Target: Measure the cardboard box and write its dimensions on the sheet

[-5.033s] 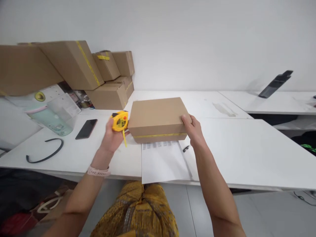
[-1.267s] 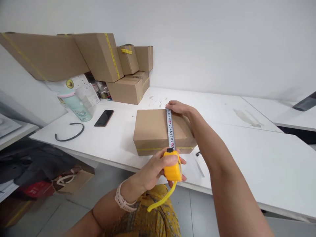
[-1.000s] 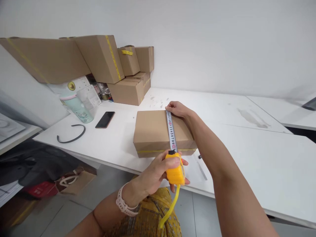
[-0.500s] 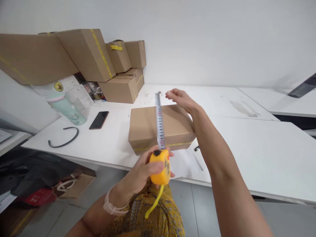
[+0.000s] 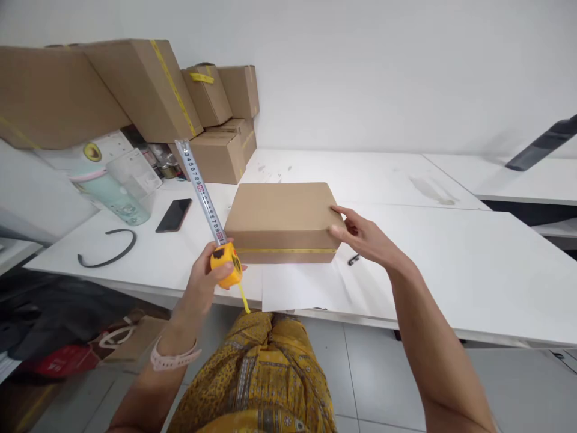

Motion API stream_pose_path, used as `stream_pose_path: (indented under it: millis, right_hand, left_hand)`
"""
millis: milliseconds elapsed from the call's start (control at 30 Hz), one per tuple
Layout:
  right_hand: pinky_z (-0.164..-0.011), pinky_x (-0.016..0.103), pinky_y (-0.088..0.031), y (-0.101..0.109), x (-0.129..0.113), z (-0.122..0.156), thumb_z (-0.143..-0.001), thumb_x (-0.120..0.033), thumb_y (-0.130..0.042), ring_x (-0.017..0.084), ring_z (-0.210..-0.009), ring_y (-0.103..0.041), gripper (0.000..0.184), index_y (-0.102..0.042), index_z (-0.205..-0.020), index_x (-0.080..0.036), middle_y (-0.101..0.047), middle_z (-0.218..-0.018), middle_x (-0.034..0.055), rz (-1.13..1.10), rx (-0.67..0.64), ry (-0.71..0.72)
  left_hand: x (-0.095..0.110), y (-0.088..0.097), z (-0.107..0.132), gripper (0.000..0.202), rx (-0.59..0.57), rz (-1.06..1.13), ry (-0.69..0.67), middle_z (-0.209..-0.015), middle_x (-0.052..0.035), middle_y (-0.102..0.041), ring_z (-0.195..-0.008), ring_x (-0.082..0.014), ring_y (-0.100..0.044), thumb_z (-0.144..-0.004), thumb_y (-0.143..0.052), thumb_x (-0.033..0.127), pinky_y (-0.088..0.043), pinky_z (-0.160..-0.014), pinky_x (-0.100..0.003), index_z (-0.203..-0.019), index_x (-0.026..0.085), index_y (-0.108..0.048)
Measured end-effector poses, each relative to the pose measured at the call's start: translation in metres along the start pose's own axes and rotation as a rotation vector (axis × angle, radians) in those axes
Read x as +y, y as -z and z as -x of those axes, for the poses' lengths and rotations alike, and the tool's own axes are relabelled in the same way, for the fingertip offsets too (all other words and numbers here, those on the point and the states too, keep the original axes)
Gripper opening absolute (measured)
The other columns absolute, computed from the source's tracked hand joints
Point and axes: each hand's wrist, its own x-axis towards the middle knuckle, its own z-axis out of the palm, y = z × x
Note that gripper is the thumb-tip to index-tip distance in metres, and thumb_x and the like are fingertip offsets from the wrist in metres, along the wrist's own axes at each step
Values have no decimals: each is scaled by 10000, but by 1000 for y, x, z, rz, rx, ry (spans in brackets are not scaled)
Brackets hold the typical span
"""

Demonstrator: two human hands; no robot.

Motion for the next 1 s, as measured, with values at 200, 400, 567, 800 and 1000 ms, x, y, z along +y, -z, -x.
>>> stream_pose_path:
  millis: [200,400,567,800,1000]
  right_hand:
    - [-737,426,-553,13,-35,-31,-881,-722,-587,289,-877,-667,548,-750,-1101,-247,-737,-963,102,82,291,67]
    - [-901,510,-486,1,-44,-80,-991,-475,-403,364,-1127,-596,400,-696,-873,-230,-708,-1195,161,414,543,236]
    - [-899,485,-468,-13,-62,-78,-1025,-388,-359,301,-926,-653,357,-683,-987,-242,-758,-1039,111,388,364,350]
    - [-918,486,-434,-18,-64,-57,-1059,-418,-340,301,-968,-660,379,-682,-1089,-257,-759,-1047,103,456,431,421]
    - [-896,461,-425,-18,-65,-52,-1030,-203,-293,298,-1008,-617,500,-559,-1442,-300,-737,-1133,98,588,369,545]
  left_hand:
    - [49,4,-33,601,-51,76,-188,-1165,-73,-634,-733,-161,-700,-639,-870,461,-432,-406,-189,-1133,192,-656]
    - [64,-5,-48,611,-89,76,-165,-1060,-66,-658,-665,-177,-719,-658,-842,467,-381,-371,-179,-1157,173,-648]
    - [36,-26,6,720,-362,141,15,-1151,-106,-682,-808,-251,-736,-650,-899,502,-596,-583,-304,-1251,220,-619]
    - [-3,-50,51,741,-598,243,449,-981,-43,-618,-768,-156,-629,-567,-956,431,-576,-733,-320,-1217,198,-685]
    - [0,-55,55,772,-587,240,471,-937,-22,-562,-765,-146,-568,-535,-963,450,-517,-695,-300,-1205,199,-674]
